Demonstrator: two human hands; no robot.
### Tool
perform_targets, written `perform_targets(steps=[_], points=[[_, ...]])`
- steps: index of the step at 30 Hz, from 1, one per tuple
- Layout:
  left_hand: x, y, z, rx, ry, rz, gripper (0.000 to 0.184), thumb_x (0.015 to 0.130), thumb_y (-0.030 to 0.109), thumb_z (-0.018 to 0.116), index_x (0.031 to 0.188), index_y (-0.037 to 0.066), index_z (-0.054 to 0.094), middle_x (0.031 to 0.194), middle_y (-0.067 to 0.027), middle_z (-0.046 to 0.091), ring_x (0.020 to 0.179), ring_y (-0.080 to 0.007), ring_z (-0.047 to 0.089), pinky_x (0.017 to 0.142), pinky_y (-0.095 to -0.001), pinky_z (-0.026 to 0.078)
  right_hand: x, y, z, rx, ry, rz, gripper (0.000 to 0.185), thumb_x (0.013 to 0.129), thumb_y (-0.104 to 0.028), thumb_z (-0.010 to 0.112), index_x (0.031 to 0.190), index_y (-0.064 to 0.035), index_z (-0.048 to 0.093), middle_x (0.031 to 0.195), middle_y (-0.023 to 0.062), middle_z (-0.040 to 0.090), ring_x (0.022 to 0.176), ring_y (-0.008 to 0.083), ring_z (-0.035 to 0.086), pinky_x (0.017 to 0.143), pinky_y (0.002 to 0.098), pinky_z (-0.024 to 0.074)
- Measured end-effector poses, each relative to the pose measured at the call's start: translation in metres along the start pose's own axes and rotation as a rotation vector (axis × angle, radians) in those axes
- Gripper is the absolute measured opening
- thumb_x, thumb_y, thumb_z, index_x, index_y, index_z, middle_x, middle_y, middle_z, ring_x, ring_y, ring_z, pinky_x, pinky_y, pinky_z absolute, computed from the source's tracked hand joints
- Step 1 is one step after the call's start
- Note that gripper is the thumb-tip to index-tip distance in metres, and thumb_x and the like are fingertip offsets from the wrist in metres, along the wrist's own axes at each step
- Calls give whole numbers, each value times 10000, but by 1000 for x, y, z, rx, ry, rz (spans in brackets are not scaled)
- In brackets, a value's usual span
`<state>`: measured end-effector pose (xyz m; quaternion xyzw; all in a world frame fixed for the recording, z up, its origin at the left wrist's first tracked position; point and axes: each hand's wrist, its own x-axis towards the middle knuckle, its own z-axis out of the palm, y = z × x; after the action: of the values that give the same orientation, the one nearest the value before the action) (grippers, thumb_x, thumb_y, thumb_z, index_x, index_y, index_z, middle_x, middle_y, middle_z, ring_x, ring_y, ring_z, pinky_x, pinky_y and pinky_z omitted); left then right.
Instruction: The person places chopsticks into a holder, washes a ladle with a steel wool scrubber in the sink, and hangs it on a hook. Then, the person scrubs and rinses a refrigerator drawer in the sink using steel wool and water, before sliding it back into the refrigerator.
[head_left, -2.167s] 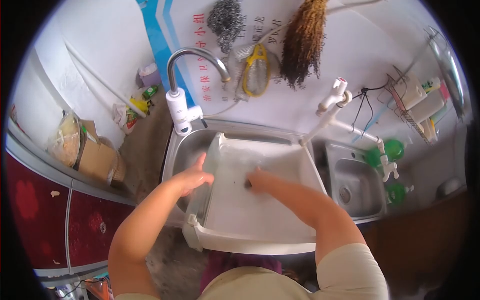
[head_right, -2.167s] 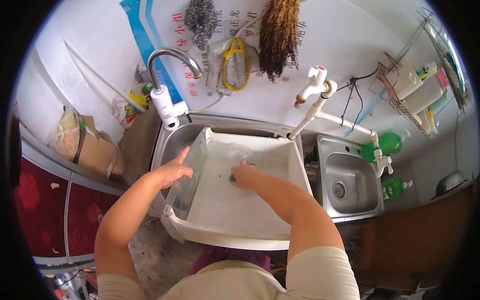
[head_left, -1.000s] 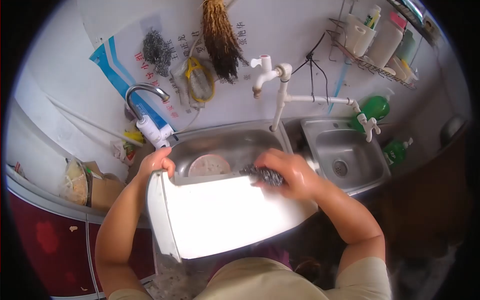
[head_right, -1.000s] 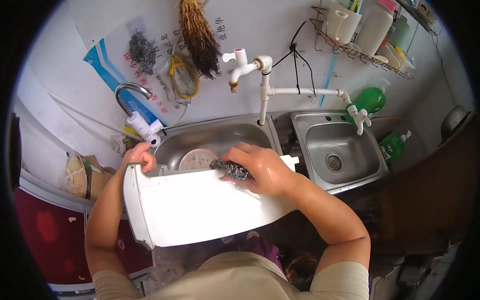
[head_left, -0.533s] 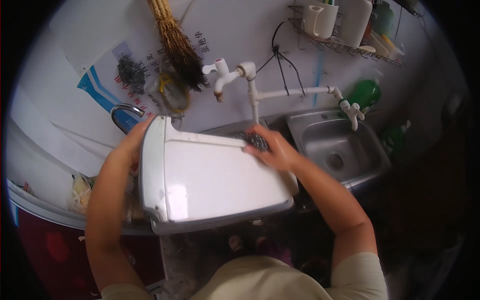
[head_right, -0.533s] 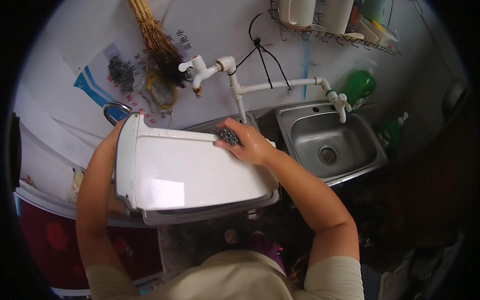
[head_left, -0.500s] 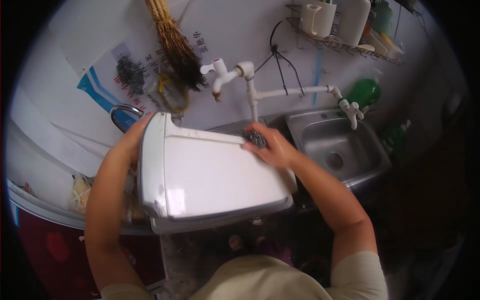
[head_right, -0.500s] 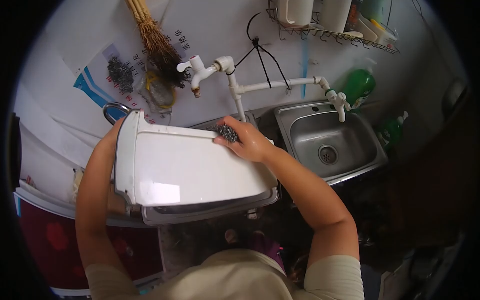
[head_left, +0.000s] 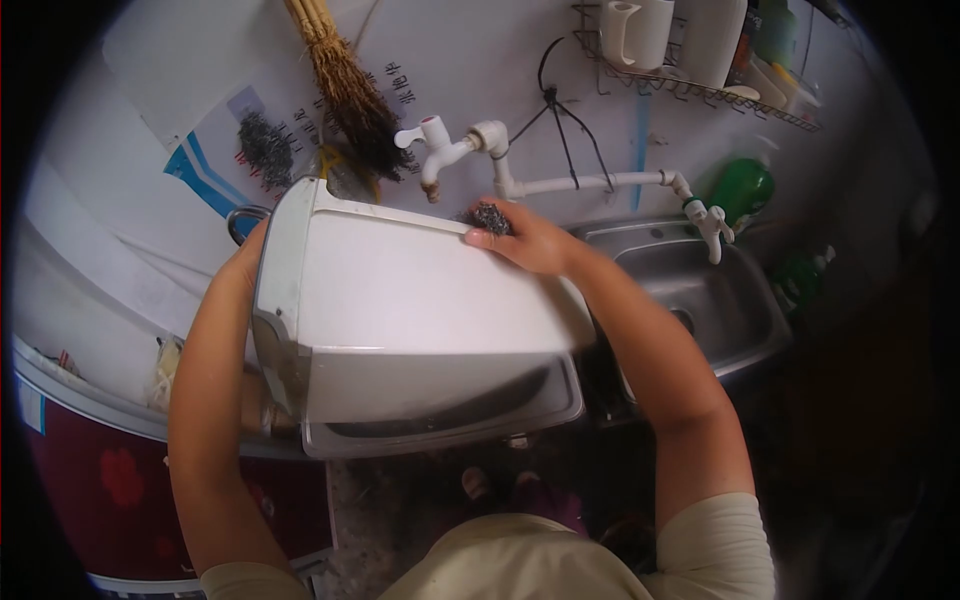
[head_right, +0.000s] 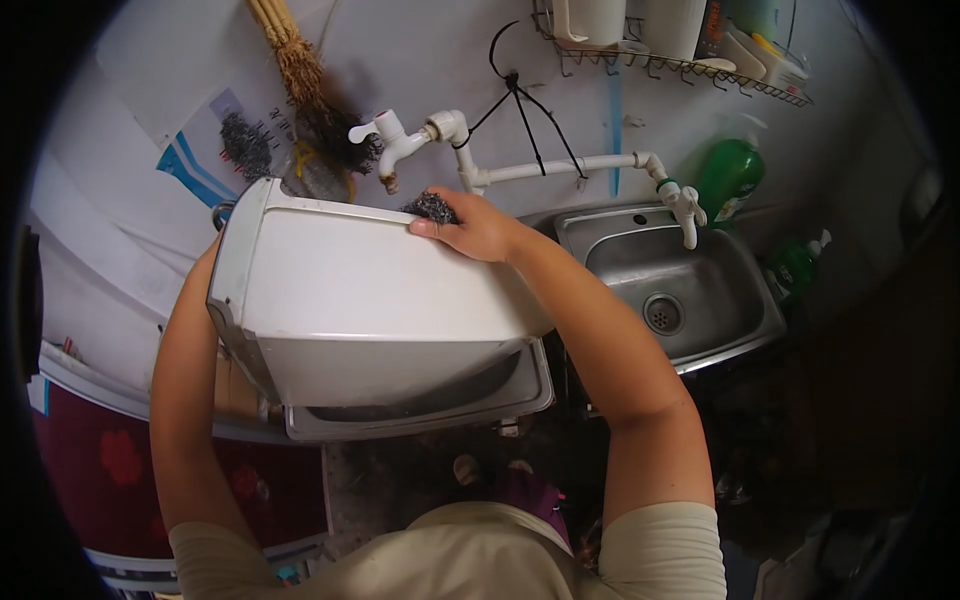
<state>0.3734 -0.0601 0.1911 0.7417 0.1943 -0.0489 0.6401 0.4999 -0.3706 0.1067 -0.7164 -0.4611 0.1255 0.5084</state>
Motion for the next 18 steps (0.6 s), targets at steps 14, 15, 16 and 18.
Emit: perform_targets(steps=[14,15,16,18], points=[[10,-61,-19,-315,86,-10,421,886,373,483,1102,24,577,1014,-106,626,876,-178,616,796,-294,498,9,-9,17,-94,-125,33,457,860,-435,539,1055,-23,505,895,154,582,845,253,545,778,333,418],[9,-63,-17,-332,93,2,418,888,369,482,1101,22,578,1014,-105,627,872,-176,618,797,-292,498,7,-8,20,-119,-126,42,449,862,-432,537,1050,-26,504,886,157,583,838,256,547,773,335,419],[6,-65,-15,-333,95,21,415,889,364,482,1101,21,578,1013,-105,627,868,-175,619,798,-290,498,7,-7,22,-144,-125,53,441,864,-429,535,1044,-28,504,877,160,584,831,258,549,767,337,420],[-8,-57,-6,-288,86,73,458,882,406,473,1119,26,569,1032,-108,619,888,-187,611,809,-293,488,8,-3,28,-144,-89,40,421,863,-424,537,1045,-46,504,858,163,585,811,268,552,758,341,424]])
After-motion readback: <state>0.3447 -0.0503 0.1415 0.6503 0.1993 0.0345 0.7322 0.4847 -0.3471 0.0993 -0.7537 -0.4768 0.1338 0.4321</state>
